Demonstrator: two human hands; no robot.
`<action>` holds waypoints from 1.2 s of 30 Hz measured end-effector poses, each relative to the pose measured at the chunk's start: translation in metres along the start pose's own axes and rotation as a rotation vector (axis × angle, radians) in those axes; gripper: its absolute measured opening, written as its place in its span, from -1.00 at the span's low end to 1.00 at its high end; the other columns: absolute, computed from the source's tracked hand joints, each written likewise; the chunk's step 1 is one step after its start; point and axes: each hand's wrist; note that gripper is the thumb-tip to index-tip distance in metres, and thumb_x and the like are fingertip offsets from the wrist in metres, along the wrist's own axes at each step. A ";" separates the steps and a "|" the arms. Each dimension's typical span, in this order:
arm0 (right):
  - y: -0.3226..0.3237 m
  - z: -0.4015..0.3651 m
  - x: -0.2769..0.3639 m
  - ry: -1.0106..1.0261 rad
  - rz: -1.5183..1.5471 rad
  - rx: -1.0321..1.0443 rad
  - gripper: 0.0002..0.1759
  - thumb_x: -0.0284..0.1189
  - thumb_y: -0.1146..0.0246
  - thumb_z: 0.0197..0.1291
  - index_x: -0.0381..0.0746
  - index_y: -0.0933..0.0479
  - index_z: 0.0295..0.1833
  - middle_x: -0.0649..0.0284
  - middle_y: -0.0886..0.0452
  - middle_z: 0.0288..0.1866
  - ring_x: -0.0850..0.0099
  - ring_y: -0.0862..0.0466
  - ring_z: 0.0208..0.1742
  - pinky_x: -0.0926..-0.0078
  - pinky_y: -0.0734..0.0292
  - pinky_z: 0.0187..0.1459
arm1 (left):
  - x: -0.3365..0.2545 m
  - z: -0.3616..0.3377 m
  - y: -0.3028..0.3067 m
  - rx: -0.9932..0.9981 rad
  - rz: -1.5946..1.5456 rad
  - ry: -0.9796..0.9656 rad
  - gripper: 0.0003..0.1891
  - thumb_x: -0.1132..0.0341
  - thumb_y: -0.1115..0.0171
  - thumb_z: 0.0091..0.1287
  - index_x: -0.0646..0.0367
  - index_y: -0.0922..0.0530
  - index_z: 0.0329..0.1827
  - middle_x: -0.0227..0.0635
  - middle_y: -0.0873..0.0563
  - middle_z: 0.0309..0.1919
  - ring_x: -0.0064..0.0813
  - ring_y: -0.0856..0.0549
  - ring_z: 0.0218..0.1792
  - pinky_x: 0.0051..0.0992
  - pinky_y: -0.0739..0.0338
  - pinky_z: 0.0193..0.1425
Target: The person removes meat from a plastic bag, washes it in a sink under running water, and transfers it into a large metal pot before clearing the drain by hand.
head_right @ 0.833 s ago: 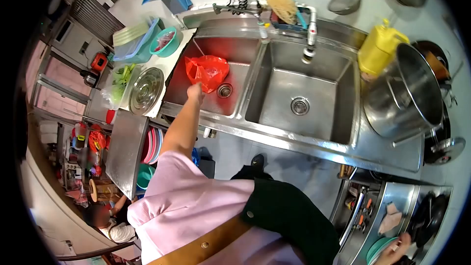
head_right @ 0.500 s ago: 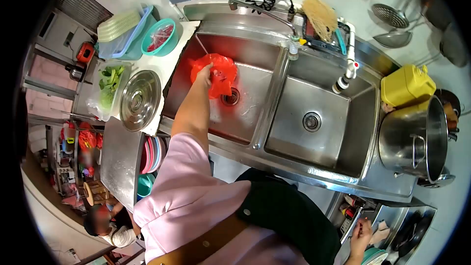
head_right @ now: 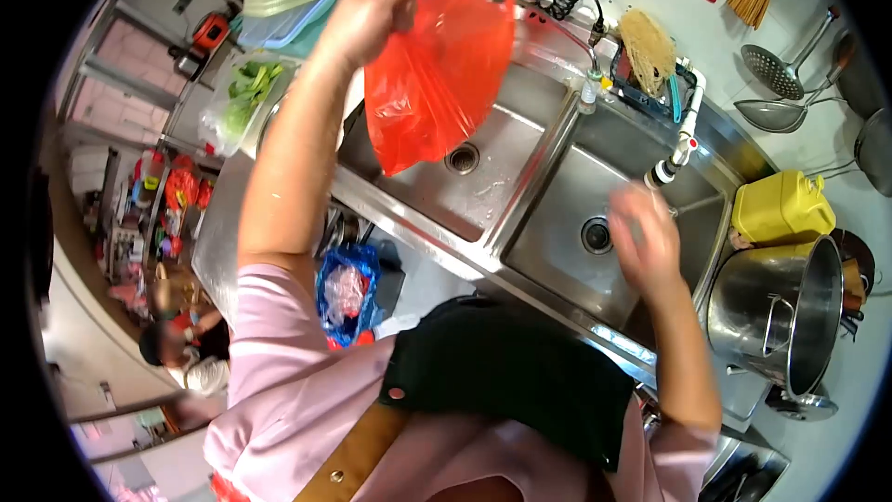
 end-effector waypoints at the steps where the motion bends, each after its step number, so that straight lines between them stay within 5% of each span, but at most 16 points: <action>1: -0.006 0.035 0.014 -0.014 0.206 -0.073 -0.74 -0.68 -0.15 -0.09 -0.33 -0.42 -0.19 0.10 -0.49 -0.16 0.23 -0.48 -0.12 0.40 -0.39 -0.11 | -0.015 0.002 0.000 0.104 0.019 -0.018 -0.66 0.24 -0.02 0.22 0.12 -0.45 0.04 -0.65 -0.25 -0.69 -0.78 -0.20 -0.65 -0.71 -0.06 -0.58; 2: -0.014 0.065 0.023 0.136 0.310 -0.099 -0.74 -0.65 -0.12 -0.03 -0.33 -0.41 -0.14 0.11 -0.47 -0.12 0.26 -0.48 -0.10 0.42 -0.38 -0.10 | -0.059 -0.017 -0.015 0.138 0.016 0.140 -0.55 0.34 -0.06 0.21 0.15 -0.27 0.19 -0.48 -0.57 -0.36 -0.72 -0.47 -0.40 -0.79 -0.34 -0.27; 4: -0.043 0.111 0.043 0.286 0.455 -0.102 -0.82 -0.57 -0.05 0.07 -0.33 -0.41 -0.17 0.09 -0.48 -0.13 0.30 -0.49 -0.12 0.48 -0.39 -0.12 | -0.092 -0.048 -0.031 0.278 0.050 0.063 -0.58 0.34 0.02 0.24 0.21 -0.29 0.18 -0.62 -0.44 -0.61 -0.81 -0.33 -0.64 -0.78 -0.28 -0.52; 6: -0.077 0.118 0.047 -0.037 0.522 0.314 -0.79 -0.53 -0.02 0.11 -0.32 -0.40 -0.12 0.20 -0.51 -0.19 0.42 -0.47 -0.09 0.52 -0.34 -0.04 | -0.077 -0.074 -0.052 0.157 0.083 -0.116 -0.66 0.31 0.00 0.22 0.22 -0.40 0.04 -0.55 -0.46 -0.59 -0.76 -0.36 -0.64 -0.75 -0.26 -0.58; 7: -0.100 0.110 0.039 -0.075 0.261 0.611 -0.80 -0.52 0.00 0.11 -0.32 -0.41 -0.15 0.16 -0.52 -0.20 0.35 -0.51 -0.16 0.48 -0.38 -0.13 | -0.080 -0.103 -0.060 0.053 0.292 0.077 -0.63 0.26 -0.07 0.19 0.10 -0.43 0.08 -0.69 -0.21 -0.72 -0.80 -0.16 -0.68 -0.71 -0.01 -0.61; 8: -0.130 0.089 0.027 -0.108 -0.013 0.903 -0.81 -0.51 0.01 0.11 -0.31 -0.41 -0.17 0.11 -0.52 -0.22 0.28 -0.54 -0.24 0.44 -0.43 -0.22 | -0.058 -0.118 -0.054 0.009 0.363 -0.050 -0.59 0.28 -0.11 0.16 0.08 -0.41 0.10 -0.70 -0.20 -0.73 -0.81 -0.15 -0.69 -0.72 0.01 -0.62; 10: -0.210 -0.009 -0.027 -0.332 0.459 0.965 -0.72 -0.45 -0.03 0.11 -0.27 -0.39 -0.05 0.19 -0.54 -0.19 0.32 -0.55 -0.19 0.43 -0.40 -0.12 | -0.048 -0.169 -0.054 -0.105 0.536 0.015 -0.56 0.30 -0.11 0.16 0.08 -0.37 0.15 -0.69 -0.23 -0.72 -0.82 -0.19 -0.67 -0.75 -0.04 -0.60; 13: -0.187 -0.085 -0.010 -0.598 1.210 0.620 -0.63 -0.33 0.02 0.16 -0.23 -0.34 0.07 0.23 -0.47 -0.01 0.36 -0.45 0.02 0.45 -0.26 0.07 | -0.036 -0.238 -0.054 -0.175 0.371 0.135 -0.53 0.39 -0.06 0.16 0.08 -0.30 0.19 -0.59 -0.37 -0.62 -0.76 -0.38 -0.47 -0.71 -0.33 -0.26; 15: -0.195 -0.100 -0.007 -0.396 0.243 0.790 -0.58 -0.29 0.08 0.20 -0.21 -0.28 0.14 0.23 -0.35 0.12 0.38 -0.31 0.18 0.48 -0.11 0.19 | -0.036 -0.275 -0.065 -0.173 0.291 0.181 -0.50 0.48 -0.03 0.16 0.11 -0.26 0.22 -0.60 -0.36 -0.62 -0.77 -0.36 -0.49 -0.73 -0.32 -0.27; 18: -0.186 -0.098 0.021 -0.126 0.388 0.648 -0.59 -0.25 0.13 0.23 -0.17 -0.29 0.15 0.20 -0.27 0.19 0.29 -0.26 0.20 0.46 -0.11 0.20 | -0.030 -0.314 -0.073 -0.131 0.344 0.195 -0.47 0.55 -0.05 0.13 0.13 -0.24 0.22 -0.53 -0.37 -0.63 -0.73 -0.36 -0.54 -0.72 -0.33 -0.35; 22: -0.210 -0.104 0.026 0.582 -0.267 0.738 -0.70 -0.32 -0.01 0.07 -0.14 -0.45 -0.07 0.25 -0.45 -0.10 0.26 -0.42 -0.05 0.43 -0.28 0.04 | -0.038 -0.337 -0.071 -0.113 0.400 0.092 -0.49 0.54 -0.09 0.11 0.14 -0.29 0.19 -0.32 -0.49 -0.58 -0.56 -0.45 -0.59 -0.67 -0.38 -0.38; 24: -0.226 -0.110 0.018 0.366 -0.031 0.612 -0.76 -0.38 -0.03 -0.01 -0.15 -0.50 -0.21 0.27 -0.48 -0.23 0.31 -0.47 -0.21 0.42 -0.36 -0.09 | -0.042 -0.341 -0.071 -0.131 0.418 -0.024 -0.50 0.55 -0.10 0.10 0.17 -0.31 0.17 -0.23 -0.58 -0.41 -0.53 -0.55 -0.50 -0.63 -0.43 -0.31; 27: -0.263 -0.115 -0.015 0.602 -0.509 0.556 -0.79 -0.46 -0.01 0.07 -0.18 -0.47 -0.16 0.10 -0.50 -0.25 0.22 -0.50 -0.25 0.40 -0.39 -0.18 | -0.044 -0.346 -0.065 -0.171 0.427 -0.110 -0.51 0.56 -0.10 0.10 0.20 -0.31 0.16 -0.16 -0.60 -0.31 -0.50 -0.60 -0.43 -0.61 -0.45 -0.25; 30: -0.205 -0.056 0.026 -0.273 0.295 0.579 -0.78 -0.48 0.02 0.11 -0.35 -0.46 -0.19 0.05 -0.55 -0.29 0.25 -0.55 -0.22 0.39 -0.41 -0.20 | -0.049 -0.344 -0.053 -0.320 0.452 -0.191 -0.50 0.58 -0.09 0.07 0.23 -0.32 0.15 -0.23 -0.57 -0.41 -0.46 -0.59 -0.41 -0.59 -0.44 -0.26; 34: -0.150 -0.031 0.063 -0.484 0.352 0.711 -0.76 -0.42 -0.01 0.11 -0.34 -0.46 -0.17 0.10 -0.55 -0.26 0.33 -0.55 -0.19 0.39 -0.40 -0.20 | -0.048 -0.343 -0.051 -0.191 0.545 -0.238 -0.52 0.61 -0.07 0.09 0.30 -0.31 0.14 -0.22 -0.59 -0.34 -0.58 -0.54 -0.41 -0.62 -0.43 -0.28; 36: -0.131 -0.027 0.079 -0.539 0.403 0.679 -0.78 -0.46 -0.01 0.11 -0.33 -0.48 -0.20 0.17 -0.58 -0.32 0.33 -0.56 -0.23 0.40 -0.41 -0.20 | -0.042 -0.337 -0.055 -0.035 0.645 -0.223 -0.66 0.55 -0.06 0.08 0.33 -0.43 -0.02 -0.05 -0.57 -0.21 -0.18 -0.58 -0.20 -0.41 -0.41 -0.08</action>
Point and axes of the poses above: each hand's wrist, its own z-axis towards the middle knuckle, its own y-axis out of the back of the hand, x = y × z
